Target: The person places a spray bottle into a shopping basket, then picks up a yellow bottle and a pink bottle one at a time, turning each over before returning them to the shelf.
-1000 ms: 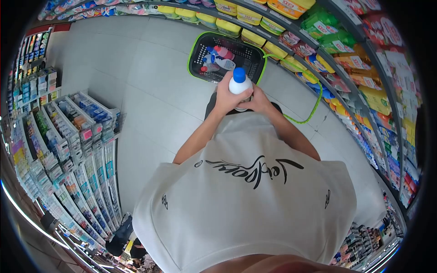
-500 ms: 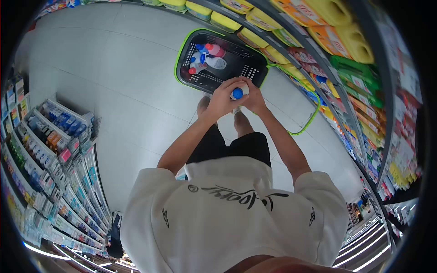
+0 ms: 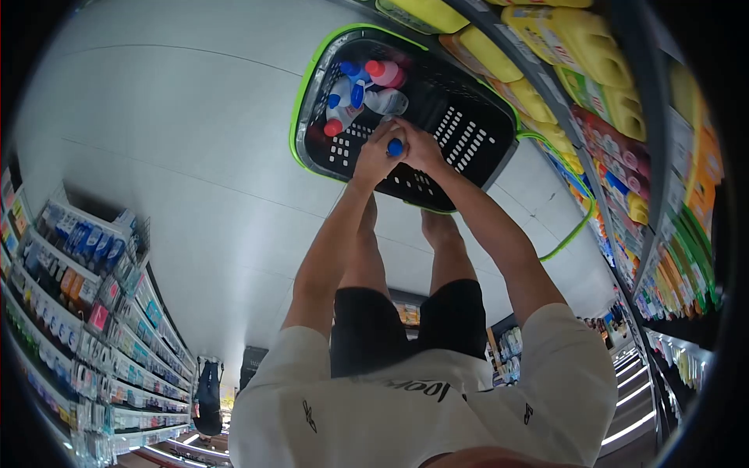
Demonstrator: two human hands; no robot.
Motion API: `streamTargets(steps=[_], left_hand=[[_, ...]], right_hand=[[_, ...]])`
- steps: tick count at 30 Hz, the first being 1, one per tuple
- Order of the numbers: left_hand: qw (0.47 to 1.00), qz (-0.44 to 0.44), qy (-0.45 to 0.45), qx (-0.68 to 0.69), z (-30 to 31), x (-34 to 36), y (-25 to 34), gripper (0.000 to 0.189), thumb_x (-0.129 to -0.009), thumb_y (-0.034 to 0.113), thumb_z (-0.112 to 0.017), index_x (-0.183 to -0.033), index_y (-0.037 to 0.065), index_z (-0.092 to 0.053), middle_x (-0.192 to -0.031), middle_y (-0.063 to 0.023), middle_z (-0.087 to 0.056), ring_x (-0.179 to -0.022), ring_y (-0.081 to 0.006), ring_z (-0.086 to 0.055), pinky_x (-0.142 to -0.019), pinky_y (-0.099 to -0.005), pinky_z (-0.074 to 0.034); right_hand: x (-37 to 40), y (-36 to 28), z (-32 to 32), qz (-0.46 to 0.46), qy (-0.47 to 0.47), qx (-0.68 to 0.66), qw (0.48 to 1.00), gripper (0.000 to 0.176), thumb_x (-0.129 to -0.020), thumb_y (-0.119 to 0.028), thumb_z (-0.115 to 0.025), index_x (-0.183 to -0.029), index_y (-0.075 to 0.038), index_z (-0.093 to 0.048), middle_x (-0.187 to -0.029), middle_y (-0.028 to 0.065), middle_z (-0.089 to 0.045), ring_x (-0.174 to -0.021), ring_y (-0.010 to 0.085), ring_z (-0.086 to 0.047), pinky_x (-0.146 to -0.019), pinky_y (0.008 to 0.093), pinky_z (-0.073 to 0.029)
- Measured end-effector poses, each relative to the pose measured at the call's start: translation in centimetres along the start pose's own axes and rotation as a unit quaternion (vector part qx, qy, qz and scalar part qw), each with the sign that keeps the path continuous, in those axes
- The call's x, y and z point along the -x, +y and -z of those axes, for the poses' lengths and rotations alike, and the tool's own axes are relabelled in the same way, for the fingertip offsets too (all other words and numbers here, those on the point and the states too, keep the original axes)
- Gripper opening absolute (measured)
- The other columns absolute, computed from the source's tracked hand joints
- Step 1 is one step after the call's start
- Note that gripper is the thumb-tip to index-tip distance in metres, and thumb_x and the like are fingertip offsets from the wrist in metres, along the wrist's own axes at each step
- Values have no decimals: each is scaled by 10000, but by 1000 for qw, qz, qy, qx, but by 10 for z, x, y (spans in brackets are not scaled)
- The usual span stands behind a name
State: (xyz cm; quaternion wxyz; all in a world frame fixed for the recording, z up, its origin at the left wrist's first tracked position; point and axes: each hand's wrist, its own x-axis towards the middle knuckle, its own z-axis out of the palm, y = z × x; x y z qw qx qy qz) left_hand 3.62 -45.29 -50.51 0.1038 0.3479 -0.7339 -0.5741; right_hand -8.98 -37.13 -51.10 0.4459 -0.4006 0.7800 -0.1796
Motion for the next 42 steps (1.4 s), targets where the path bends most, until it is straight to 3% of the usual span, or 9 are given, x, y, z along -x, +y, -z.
streamTargets(steps=[9, 12, 18, 21, 25, 28, 32, 37, 42], left_hand=[[982, 93, -145, -79, -18, -19, -96, 383, -778, 142, -654, -1147, 78, -574, -1299, -177, -524, -1098, -390, -560, -892, -448, -489], [940, 132, -238, -205, -33, -18, -115, 397, -795, 34, -580, -1177, -22, -489, -1298, -250, -481, -1166, -402, -512, -931, -435, -490], [936, 137, -195, -259, -39, -26, -137, 432, -815, 1, -525, -1219, -95, -404, -1225, -234, -493, -1194, -358, -494, -896, -379, -522], [952, 100, -127, -260, -44, -31, -152, 292, -849, 25, -484, -1139, 4, -455, -1100, -250, -576, -1028, -410, -594, -825, -477, -518], [960, 84, -130, -234, -42, -30, -163, 336, -853, 51, -495, -1183, 12, -446, -1138, -260, -564, -1047, -400, -591, -845, -476, -509], [945, 146, -166, -242, -31, -31, -134, 420, -844, 120, -545, -1236, 23, -432, -1199, -258, -542, -1067, -397, -582, -863, -465, -502], [946, 126, -37, -297, -18, -44, -110, 456, -785, 202, -640, -1144, -4, -448, -1154, -201, -535, -1000, -389, -601, -824, -441, -523], [954, 113, -23, -278, -6, -64, -115, 671, -754, 194, -656, -1306, -28, -346, -1296, -225, -485, -1169, -381, -505, -943, -430, -461], [932, 271, -54, -233, -20, -88, -138, 760, -750, 305, -687, -1345, -27, -351, -1321, -281, -461, -1259, -407, -420, -1057, -426, -361]], right_hand=[[-54, 63, -88, -79, -62, 20, 995, 653, -745, -184, -678, -1345, -165, -423, -1142, 172, -624, -1018, 390, -601, -867, 459, -500], [-58, 73, -112, -106, -51, 37, 992, 604, -790, -226, -636, -1351, -173, -419, -1241, 157, -577, -1086, 378, -571, -914, 468, -473], [-83, 96, -144, -105, -46, 21, 993, 583, -848, -291, -573, -1390, -181, -391, -1345, 115, -512, -1182, 340, -523, -981, 428, -438], [-91, 87, -137, -119, -51, -12, 992, 626, -840, -326, -598, -1405, -167, -378, -1386, 100, -477, -1229, 313, -492, -1004, 403, -423], [-95, 90, -144, -135, -59, 11, 989, 641, -822, -304, -621, -1400, -162, -381, -1375, 126, -478, -1253, 311, -469, -1004, 397, -424], [-90, 100, -152, -66, -7, 32, 997, 481, -839, -276, -564, -1269, -138, -401, -1275, 165, -517, -1133, 368, -546, -940, 478, -457], [-66, 77, -104, -154, -67, 37, 985, 646, -762, -181, -673, -1328, -131, -365, -1238, 197, -544, -1162, 359, -529, -959, 451, -447], [-24, 90, -76, -166, -92, 50, 981, 718, -726, -122, -702, -1340, -115, -331, -1185, 213, -570, -1095, 383, -568, -931, 458, -461], [2, 96, -50, -233, -127, 41, 963, 714, -732, -130, -696, -1349, -92, -338, -1142, 219, -606, -1077, 361, -593, -934, 439, -465]])
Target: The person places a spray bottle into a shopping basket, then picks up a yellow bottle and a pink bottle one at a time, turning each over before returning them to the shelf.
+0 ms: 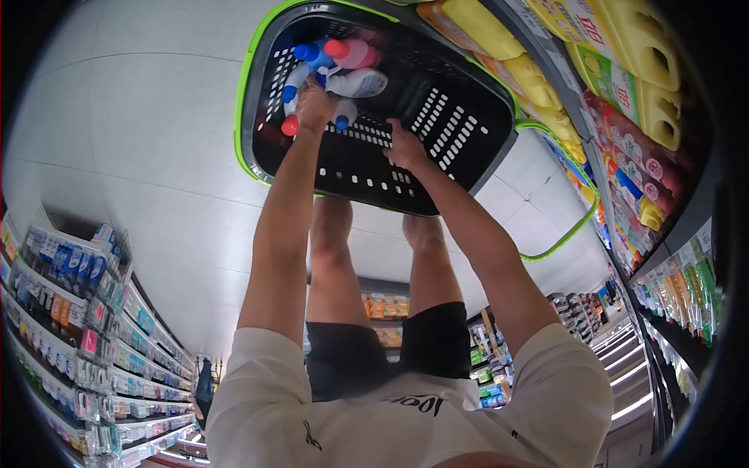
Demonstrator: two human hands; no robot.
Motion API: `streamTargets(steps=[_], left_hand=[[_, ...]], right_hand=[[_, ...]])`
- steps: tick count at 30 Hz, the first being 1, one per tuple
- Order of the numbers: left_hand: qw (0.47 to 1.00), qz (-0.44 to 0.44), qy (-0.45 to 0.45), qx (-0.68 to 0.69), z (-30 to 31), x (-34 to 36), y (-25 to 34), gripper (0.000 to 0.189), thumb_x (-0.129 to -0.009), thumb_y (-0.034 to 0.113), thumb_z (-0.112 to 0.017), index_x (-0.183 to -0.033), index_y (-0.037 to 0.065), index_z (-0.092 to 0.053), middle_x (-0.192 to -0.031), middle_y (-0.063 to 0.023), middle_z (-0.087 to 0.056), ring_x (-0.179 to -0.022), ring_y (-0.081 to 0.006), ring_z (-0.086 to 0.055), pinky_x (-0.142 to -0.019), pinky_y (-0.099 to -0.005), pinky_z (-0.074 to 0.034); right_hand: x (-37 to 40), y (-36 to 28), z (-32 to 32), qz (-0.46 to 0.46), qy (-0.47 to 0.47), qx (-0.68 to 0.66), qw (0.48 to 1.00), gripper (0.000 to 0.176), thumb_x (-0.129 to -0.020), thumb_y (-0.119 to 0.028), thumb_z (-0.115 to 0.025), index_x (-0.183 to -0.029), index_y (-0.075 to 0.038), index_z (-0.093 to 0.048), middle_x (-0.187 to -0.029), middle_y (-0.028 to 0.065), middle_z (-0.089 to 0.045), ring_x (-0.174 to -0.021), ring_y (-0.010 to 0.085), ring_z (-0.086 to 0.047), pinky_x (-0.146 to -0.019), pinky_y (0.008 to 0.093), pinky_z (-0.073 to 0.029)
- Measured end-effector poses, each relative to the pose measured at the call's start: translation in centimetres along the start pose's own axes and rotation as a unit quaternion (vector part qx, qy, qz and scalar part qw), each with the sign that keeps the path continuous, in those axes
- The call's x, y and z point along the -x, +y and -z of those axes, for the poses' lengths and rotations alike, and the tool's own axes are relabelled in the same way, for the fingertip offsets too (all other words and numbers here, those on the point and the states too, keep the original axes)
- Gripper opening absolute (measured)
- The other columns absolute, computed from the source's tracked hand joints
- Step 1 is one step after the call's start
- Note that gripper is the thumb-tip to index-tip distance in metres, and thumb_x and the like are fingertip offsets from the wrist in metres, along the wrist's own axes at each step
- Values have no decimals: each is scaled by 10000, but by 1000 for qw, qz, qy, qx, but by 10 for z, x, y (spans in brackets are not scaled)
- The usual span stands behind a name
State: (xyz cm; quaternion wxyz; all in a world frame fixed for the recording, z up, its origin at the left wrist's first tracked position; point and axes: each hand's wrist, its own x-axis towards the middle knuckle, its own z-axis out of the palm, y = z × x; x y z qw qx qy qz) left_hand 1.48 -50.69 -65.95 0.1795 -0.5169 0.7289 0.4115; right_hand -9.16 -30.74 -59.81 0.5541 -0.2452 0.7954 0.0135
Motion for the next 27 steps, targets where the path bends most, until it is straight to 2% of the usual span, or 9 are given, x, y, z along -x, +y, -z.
streamTargets(steps=[2, 3, 6, 9, 11, 12, 16, 19, 27], left_hand=[[997, -29, 43, -55, -12, -12, -8, 765, -746, 316, -695, -1338, -33, -359, -1333, -280, -447, -1284, -400, -385, -1081, -412, -330], [998, -2, 26, -49, -11, -12, -1, 666, -754, 259, -691, -1298, -5, -413, -1392, -212, -368, -1302, -355, -357, -1069, -396, -352], [997, 55, 10, -60, -9, -14, 9, 584, -761, 265, -692, -1245, 6, -491, -1397, -206, -367, -1294, -362, -368, -1070, -396, -351], [996, 16, -3, -85, -13, -28, 6, 509, -774, 282, -690, -1192, 29, -551, -1269, -200, -513, -1251, -345, -432, -1043, -389, -374], [998, -10, 27, -60, -15, -18, 11, 481, -788, 311, -688, -1160, 37, -554, -1058, -195, -641, -1183, -337, -505, -958, -401, -441], [998, -9, 25, -64, -17, -11, 11, 481, -788, 311, -688, -1160, 37, -554, -1058, -195, -641, -1183, -337, -505, -958, -401, -441], [989, -96, -39, -106, -10, 14, 38, 513, -810, 305, -658, -1226, 47, -503, -1122, -187, -616, -1031, -380, -598, -884, -439, -491], [943, -269, 17, -197, -7, 40, 62, 428, -811, 205, -644, -1173, 14, -518, -1126, -171, -605, -1031, -342, -602, -859, -445, -510], [923, -348, -2, -163, 105, 152, 150, 281, -715, 197, -708, -967, 94, -642, -915, -122, -641, -893, -324, -630, -780, -428, -515]], right_hand=[[5, 10, 2, 14, 16, -11, 1000, 720, -734, -136, -697, -1352, -95, -330, -1109, 223, -618, -1054, 367, -603, -930, 441, -468], [7, 17, 1, 13, 18, -11, 1000, 730, -735, -142, -701, -1357, -96, -322, -1102, 223, -620, -1048, 367, -606, -928, 443, -469], [9, 30, -2, 20, 26, -14, 999, 755, -737, -157, -716, -1366, -95, -302, -1072, 230, -626, -1028, 369, -613, -924, 449, -471], [9, 37, -6, 5, 21, -17, 1000, 738, -730, -162, -729, -1354, -106, -338, -1030, 153, -646, -1004, 358, -614, -905, 437, -478], [12, 42, -11, 15, 17, -32, 999, 709, -733, -163, -726, -1329, -88, -349, -1043, 212, -637, -1008, 371, -617, -893, 447, -485], [13, 44, -15, 24, 16, -40, 999, 694, -735, -163, -725, -1316, -80, -355, -1049, 242, -632, -1011, 377, -619, -887, 452, -488], [31, 40, -20, 25, 14, -34, 999, 650, -729, -181, -725, -1274, -78, -386, -1036, 228, -634, -1001, 375, -624, -866, 454, -497], [51, 36, -15, 37, 20, -46, 998, 638, -724, -187, -727, -1260, -78, -398, -1023, 223, -635, -981, 376, -628, -858, 459, -498], [135, 42, 44, 67, 94, -97, 989, 647, -705, -191, -717, -1263, -57, -419, -1033, 194, -637, -980, 349, -628, -862, 440, -501]])
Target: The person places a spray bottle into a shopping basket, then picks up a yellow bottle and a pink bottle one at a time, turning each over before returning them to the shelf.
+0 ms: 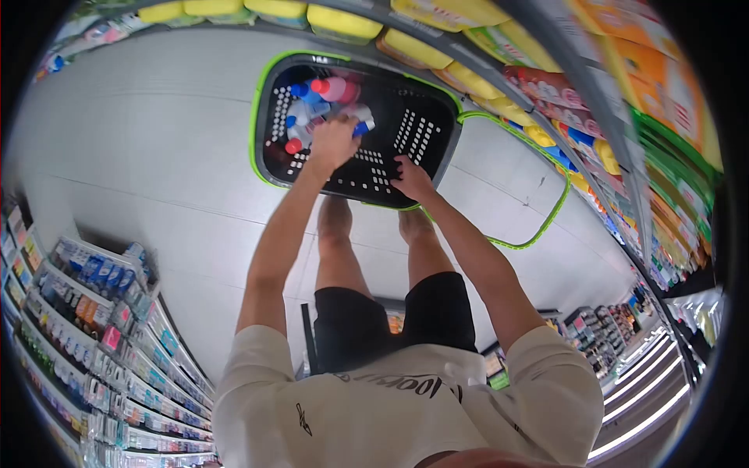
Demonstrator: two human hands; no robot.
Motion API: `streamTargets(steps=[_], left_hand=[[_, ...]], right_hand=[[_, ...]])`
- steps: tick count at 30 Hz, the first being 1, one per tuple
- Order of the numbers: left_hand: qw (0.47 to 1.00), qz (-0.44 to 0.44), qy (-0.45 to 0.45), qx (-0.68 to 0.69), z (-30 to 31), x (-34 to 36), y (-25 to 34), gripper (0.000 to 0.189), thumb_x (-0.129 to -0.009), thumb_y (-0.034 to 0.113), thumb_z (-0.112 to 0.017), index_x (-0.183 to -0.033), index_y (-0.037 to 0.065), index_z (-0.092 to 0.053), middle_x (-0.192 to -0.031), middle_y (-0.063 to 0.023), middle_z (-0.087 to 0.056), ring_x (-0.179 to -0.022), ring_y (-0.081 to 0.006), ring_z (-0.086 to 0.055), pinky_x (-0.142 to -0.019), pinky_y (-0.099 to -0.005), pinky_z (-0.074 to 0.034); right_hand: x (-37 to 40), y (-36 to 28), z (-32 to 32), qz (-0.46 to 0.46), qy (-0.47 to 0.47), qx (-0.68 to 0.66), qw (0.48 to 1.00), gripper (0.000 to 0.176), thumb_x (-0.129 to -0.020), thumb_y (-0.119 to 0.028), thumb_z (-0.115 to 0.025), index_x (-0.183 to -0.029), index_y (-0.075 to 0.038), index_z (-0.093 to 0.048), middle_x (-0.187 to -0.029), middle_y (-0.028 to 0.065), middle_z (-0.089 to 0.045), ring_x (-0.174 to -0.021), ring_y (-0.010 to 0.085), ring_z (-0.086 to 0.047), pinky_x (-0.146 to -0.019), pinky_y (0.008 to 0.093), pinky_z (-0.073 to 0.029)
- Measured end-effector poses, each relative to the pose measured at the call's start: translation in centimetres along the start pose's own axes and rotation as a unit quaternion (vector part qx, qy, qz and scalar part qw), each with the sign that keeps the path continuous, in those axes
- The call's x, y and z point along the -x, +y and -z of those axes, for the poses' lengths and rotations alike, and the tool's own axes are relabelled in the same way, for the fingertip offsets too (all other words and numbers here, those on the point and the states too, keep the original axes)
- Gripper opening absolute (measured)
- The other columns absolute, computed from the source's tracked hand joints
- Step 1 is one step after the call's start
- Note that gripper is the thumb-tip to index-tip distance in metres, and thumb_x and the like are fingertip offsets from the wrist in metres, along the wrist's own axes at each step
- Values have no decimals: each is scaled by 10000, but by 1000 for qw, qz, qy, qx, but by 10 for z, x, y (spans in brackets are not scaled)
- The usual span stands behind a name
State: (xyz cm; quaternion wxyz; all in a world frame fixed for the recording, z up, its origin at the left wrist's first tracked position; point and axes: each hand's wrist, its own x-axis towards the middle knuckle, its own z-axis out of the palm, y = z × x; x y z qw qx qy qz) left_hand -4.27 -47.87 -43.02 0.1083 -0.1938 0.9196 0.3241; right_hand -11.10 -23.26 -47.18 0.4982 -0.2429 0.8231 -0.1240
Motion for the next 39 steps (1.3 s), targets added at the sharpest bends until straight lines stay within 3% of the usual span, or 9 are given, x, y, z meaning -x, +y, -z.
streamTargets(steps=[5, 9, 13, 17, 23, 27, 30, 33, 39], left_hand=[[992, -98, 73, 19, 139, 71, 108, 343, -635, 203, -743, -967, 135, -692, -856, -97, -651, -850, -289, -644, -719, -401, -530], [960, -207, 137, 132, 257, 128, 222, 255, -580, 110, -768, -817, 62, -687, -733, -78, -614, -686, -272, -621, -609, -364, -505], [930, -292, 165, 153, 334, 178, 311, 280, -586, 93, -794, -840, 28, -695, -762, -95, -647, -659, -267, -612, -586, -343, -491], [913, -345, 152, 157, 384, 206, 381, 275, -599, 72, -793, -846, 2, -693, -745, -101, -647, -637, -236, -603, -581, -304, -471], [901, -370, 152, 167, 387, 194, 454, 260, -631, 84, -777, -866, 8, -695, -748, -115, -649, -643, -233, -625, -586, -313, -488], [897, -303, 194, 256, 369, 172, 479, 351, -695, 102, -789, -1008, 2, -664, -880, -101, -686, -793, -185, -656, -741, -305, -514], [850, -308, 134, 405, 352, 151, 485, 502, -792, 39, -706, -1245, -1, -493, -1123, -133, -627, -1017, -192, -609, -892, -326, -473], [773, -309, 10, 554, 329, 143, 499, 494, -822, 22, -663, -1271, -11, -460, -1156, -133, -609, -1073, -178, -579, -927, -329, -453], [817, -191, -64, 540, 265, 140, 505, 380, -844, 112, -690, -1173, -13, -548, -1077, -79, -643, -960, -143, -607, -848, -300, -486]], right_hand=[[80, -49, 92, 114, 128, -112, 979, 728, -663, -175, -774, -1290, -43, -428, -1202, 190, -564, -1118, 342, -558, -953, 404, -460], [167, -98, 182, 328, 163, -72, 928, 913, -568, -200, -860, -1350, -49, -413, -1423, 198, -374, -1322, 354, -370, -1094, 395, -321], [252, -132, 232, 481, 109, -53, 868, 870, -583, -232, -858, -1334, -41, -461, -1390, 174, -445, -1291, 332, -425, -1075, 393, -343], [337, -156, 254, 416, 0, -183, 891, 738, -628, -218, -849, -1275, -54, -536, -1162, 132, -638, -1064, 246, -615, -947, 358, -457], [386, -145, 239, 385, 55, -290, 874, 618, -643, -240, -851, -1179, -46, -612, -1062, 102, -689, -965, 202, -651, -876, 330, -490], [412, -127, 256, 393, 133, -322, 851, 549, -642, -255, -849, -1096, -19, -652, -996, 95, -706, -908, 177, -662, -853, 319, -499], [432, -112, 274, 414, 185, -363, 814, 545, -626, -242, -851, -1062, 13, -646, -990, 110, -700, -904, 160, -655, -853, 314, -494], [442, -98, 293, 406, 224, -396, 793, 535, -616, -205, -846, -1068, 4, -650, -991, 115, -699, -906, 165, -655, -851, 310, -491], [457, -78, 325, 398, 236, -506, 728, 523, -595, -75, -803, -1082, 18, -639, -1000, 91, -696, -908, 158, -652, -851, 313, -500]])
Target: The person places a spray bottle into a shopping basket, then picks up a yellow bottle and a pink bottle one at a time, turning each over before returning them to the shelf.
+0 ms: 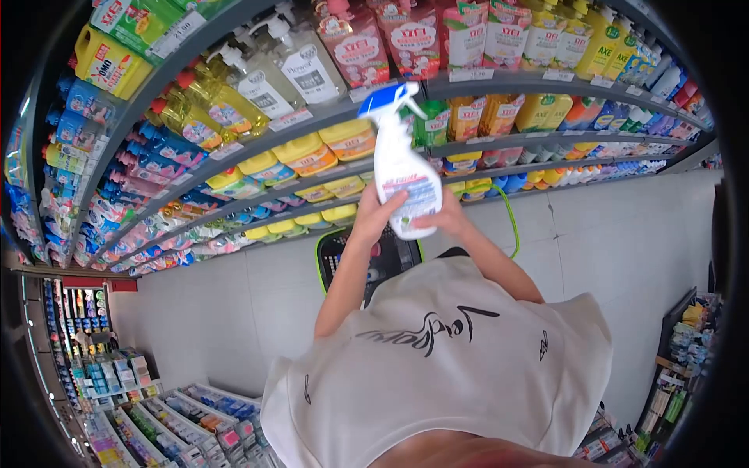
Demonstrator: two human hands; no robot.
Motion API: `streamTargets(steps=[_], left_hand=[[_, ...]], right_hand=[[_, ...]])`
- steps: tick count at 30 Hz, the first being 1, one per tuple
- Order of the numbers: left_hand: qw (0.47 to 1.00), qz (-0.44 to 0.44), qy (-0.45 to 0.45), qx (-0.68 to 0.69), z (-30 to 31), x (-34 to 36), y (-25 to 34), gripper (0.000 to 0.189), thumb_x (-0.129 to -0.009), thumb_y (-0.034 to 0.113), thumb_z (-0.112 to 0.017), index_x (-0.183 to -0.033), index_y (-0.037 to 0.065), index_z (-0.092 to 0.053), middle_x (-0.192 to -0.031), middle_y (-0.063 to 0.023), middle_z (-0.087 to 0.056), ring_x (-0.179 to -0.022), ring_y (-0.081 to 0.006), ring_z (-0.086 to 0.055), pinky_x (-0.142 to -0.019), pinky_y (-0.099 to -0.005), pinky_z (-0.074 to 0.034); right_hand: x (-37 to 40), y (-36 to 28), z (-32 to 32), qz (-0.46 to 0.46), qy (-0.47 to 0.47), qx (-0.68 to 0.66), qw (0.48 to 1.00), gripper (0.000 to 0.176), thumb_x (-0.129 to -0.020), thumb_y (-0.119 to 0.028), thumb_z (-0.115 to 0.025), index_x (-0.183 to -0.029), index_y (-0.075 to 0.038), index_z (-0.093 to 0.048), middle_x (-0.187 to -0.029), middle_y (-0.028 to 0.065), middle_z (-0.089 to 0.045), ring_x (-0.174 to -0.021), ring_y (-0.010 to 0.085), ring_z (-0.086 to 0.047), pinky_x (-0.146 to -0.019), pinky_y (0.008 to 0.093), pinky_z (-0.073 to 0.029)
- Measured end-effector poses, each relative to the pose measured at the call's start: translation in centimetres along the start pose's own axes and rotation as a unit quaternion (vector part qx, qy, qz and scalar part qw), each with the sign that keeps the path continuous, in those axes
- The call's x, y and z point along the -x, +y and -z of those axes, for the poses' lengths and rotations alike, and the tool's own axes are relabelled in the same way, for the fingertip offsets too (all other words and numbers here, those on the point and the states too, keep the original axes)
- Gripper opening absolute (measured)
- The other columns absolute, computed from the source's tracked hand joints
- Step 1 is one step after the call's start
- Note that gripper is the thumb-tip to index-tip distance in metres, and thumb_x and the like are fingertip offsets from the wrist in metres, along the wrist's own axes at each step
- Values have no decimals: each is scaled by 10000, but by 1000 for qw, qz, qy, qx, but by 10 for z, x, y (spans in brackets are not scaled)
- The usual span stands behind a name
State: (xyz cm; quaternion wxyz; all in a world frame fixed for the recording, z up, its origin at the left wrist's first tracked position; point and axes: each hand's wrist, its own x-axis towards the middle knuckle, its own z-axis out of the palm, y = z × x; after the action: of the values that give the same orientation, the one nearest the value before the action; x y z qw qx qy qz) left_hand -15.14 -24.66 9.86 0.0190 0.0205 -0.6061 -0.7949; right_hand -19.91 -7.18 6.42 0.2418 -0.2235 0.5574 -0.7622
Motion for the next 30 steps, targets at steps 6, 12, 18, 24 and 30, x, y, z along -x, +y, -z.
streamTargets(steps=[6, 12, 18, 24, 30], left_hand=[[999, -24, 8, 40, -36, 6, 3, 457, -810, 52, -708, -1213, -17, -504, -1112, -91, -627, -996, -153, -606, -877, -310, -483], [999, -12, 7, 29, -46, 12, -1, 462, -821, 66, -707, -1223, -5, -490, -1116, -96, -623, -1015, -156, -600, -880, -306, -481], [998, -28, 17, 47, -60, 19, -9, 406, -872, 75, -653, -1233, -8, -486, -1141, -99, -613, -1026, -155, -592, -892, -306, -473], [996, -46, 17, 70, -68, 24, -13, 362, -934, 135, -586, -1248, -10, -481, -1162, -87, -600, -1043, -143, -571, -907, -294, -452], [995, -62, 27, 79, -65, 34, -13, 384, -984, 206, -484, -1283, -33, -458, -1225, -125, -570, -1116, -190, -547, -976, -341, -408]], right_hand=[[-4, -13, 10, 34, 27, -85, 995, 571, -608, -41, -748, -1151, 27, -587, -1043, 98, -668, -946, 169, -638, -864, 312, -496], [6, -21, 11, 37, 29, -101, 994, 556, -637, -68, -729, -1163, 31, -581, -1064, 95, -657, -960, 156, -626, -872, 295, -481], [19, -16, 18, 6, 74, -122, 990, 415, -785, -144, -688, -1143, 43, -592, -1049, 102, -659, -931, 147, -628, -812, 277, -494], [32, -25, 19, 10, 69, -148, 987, 365, -842, -145, -646, -1143, 55, -593, -1042, 108, -664, -919, 155, -640, -801, 285, -503], [34, -25, 14, 18, 40, -137, 990, 366, -847, -143, -637, -1148, 61, -590, -1055, 113, -662, -934, 158, -637, -810, 288, -502]])
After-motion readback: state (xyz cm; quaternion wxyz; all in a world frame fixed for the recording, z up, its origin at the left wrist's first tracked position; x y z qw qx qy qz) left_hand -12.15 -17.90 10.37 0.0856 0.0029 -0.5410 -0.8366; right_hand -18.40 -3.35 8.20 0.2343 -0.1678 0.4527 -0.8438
